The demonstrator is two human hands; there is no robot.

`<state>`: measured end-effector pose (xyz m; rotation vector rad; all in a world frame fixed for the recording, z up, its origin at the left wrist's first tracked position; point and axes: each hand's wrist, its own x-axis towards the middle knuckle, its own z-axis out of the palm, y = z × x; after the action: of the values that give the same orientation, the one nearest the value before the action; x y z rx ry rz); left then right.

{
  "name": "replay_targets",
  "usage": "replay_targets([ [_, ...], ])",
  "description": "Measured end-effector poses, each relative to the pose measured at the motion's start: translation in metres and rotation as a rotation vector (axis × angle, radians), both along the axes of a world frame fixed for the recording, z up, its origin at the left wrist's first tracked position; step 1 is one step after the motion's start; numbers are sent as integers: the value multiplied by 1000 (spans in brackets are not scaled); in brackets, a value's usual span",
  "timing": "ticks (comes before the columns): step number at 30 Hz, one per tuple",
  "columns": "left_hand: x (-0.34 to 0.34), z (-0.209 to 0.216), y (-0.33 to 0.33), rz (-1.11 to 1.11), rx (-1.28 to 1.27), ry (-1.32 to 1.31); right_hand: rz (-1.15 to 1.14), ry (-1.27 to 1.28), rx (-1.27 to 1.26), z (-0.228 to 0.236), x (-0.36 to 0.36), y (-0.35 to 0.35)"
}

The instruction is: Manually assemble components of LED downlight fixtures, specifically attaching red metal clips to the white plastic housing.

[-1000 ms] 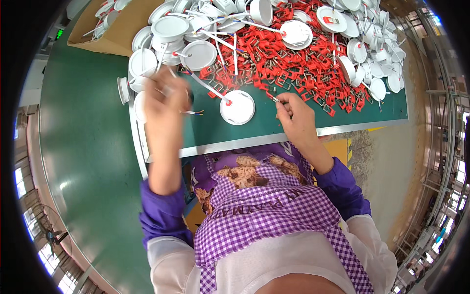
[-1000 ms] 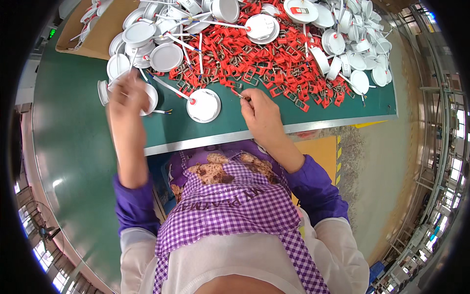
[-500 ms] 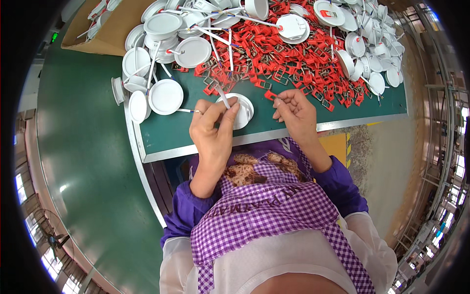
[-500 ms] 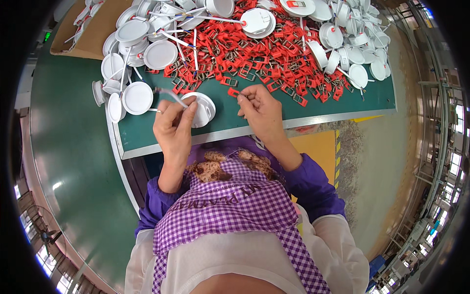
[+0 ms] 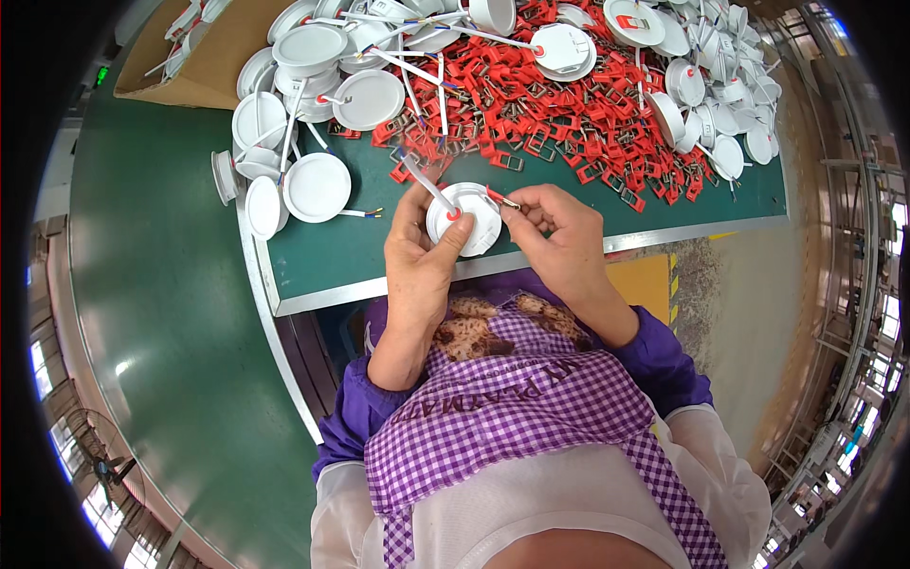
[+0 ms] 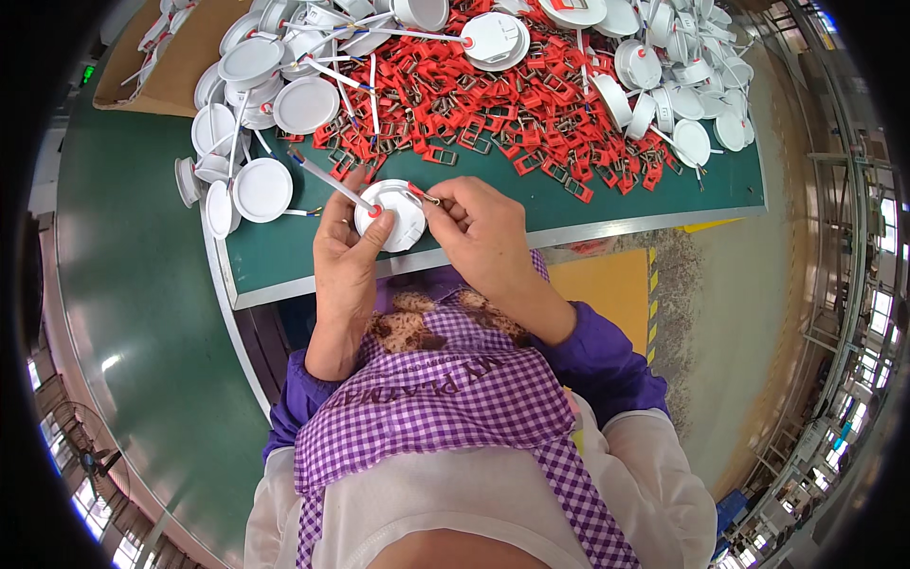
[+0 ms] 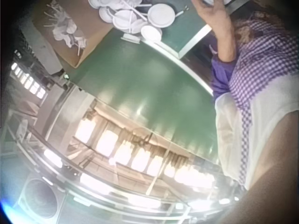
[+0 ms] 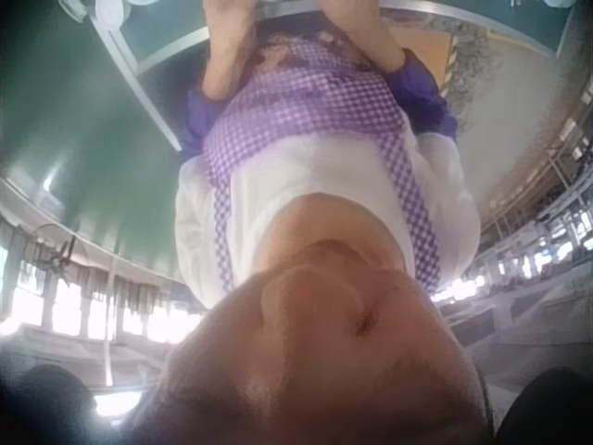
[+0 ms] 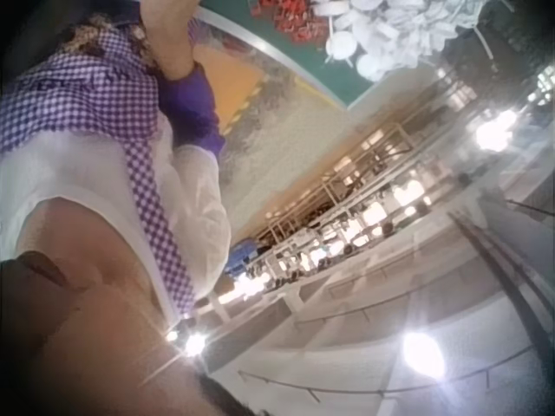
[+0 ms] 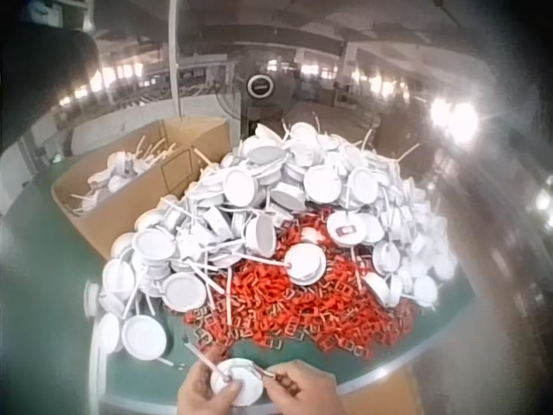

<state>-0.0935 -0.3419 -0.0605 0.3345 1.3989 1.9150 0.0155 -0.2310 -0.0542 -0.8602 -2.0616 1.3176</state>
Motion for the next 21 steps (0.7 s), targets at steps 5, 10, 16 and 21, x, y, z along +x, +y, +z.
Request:
replay_targets([
  [5,1,-3,-3,-28,-44,-92,96,-46,-18,7,4,4],
  [10,4,-7,-4,-55,-84,18,177,-98,202,11,8,1],
  [16,13,-19,-2,-37,2,187,175,-98,294,13,6,0],
  [21,19,-18,3,30,25,259,127,-78,292,9,4,-1],
])
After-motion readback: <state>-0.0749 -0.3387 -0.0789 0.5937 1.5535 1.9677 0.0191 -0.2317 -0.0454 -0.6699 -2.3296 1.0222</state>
